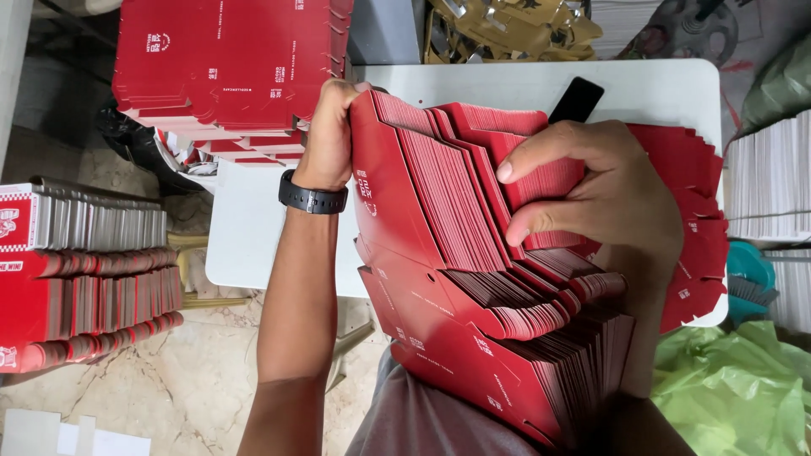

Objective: Organizing and fanning out stacks of flat-packed red cardboard boxes on a work table to prepare them for use.

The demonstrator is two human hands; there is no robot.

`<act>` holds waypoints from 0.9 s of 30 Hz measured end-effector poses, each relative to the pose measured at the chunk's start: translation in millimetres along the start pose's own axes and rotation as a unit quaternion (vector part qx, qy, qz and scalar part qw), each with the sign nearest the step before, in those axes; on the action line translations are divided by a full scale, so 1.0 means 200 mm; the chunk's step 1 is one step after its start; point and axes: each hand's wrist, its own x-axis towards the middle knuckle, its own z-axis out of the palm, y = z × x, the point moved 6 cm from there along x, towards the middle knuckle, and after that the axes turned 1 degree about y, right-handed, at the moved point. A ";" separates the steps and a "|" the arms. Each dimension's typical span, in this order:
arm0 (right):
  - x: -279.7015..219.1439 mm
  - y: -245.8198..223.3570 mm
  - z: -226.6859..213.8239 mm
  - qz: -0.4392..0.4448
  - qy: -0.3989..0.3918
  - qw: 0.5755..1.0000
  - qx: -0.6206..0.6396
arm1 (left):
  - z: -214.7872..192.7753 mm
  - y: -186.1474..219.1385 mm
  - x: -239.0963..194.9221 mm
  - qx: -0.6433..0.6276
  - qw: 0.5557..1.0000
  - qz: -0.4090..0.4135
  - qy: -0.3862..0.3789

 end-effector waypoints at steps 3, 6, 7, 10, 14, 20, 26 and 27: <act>0.00 -0.01 0.02 0.057 0.013 0.998 0.007 | 0.05 0.07 -0.01 0.030 0.999 0.015 -0.030; 0.00 0.01 0.04 0.096 0.028 0.995 0.010 | 0.06 0.11 -0.01 0.053 0.995 0.039 -0.071; 0.00 0.02 0.04 0.067 0.016 0.998 0.009 | 0.06 0.10 0.00 0.045 0.996 0.038 -0.072; 0.00 0.03 0.06 0.029 0.001 1.000 0.007 | 0.05 0.11 0.00 0.058 0.994 0.041 -0.086; 0.02 0.01 0.07 0.019 -0.002 1.000 0.015 | 0.03 0.09 0.02 0.030 0.995 0.025 -0.096; 0.03 -0.01 0.08 -0.020 -0.003 1.000 0.021 | 0.00 0.04 0.06 -0.030 0.995 -0.034 -0.084; 0.06 -0.05 0.06 -0.029 -0.008 0.999 0.016 | 0.01 0.04 0.08 -0.029 0.995 -0.029 -0.086; 0.06 -0.04 0.06 -0.029 -0.009 0.999 0.017 | 0.01 0.04 0.08 -0.029 0.996 -0.029 -0.085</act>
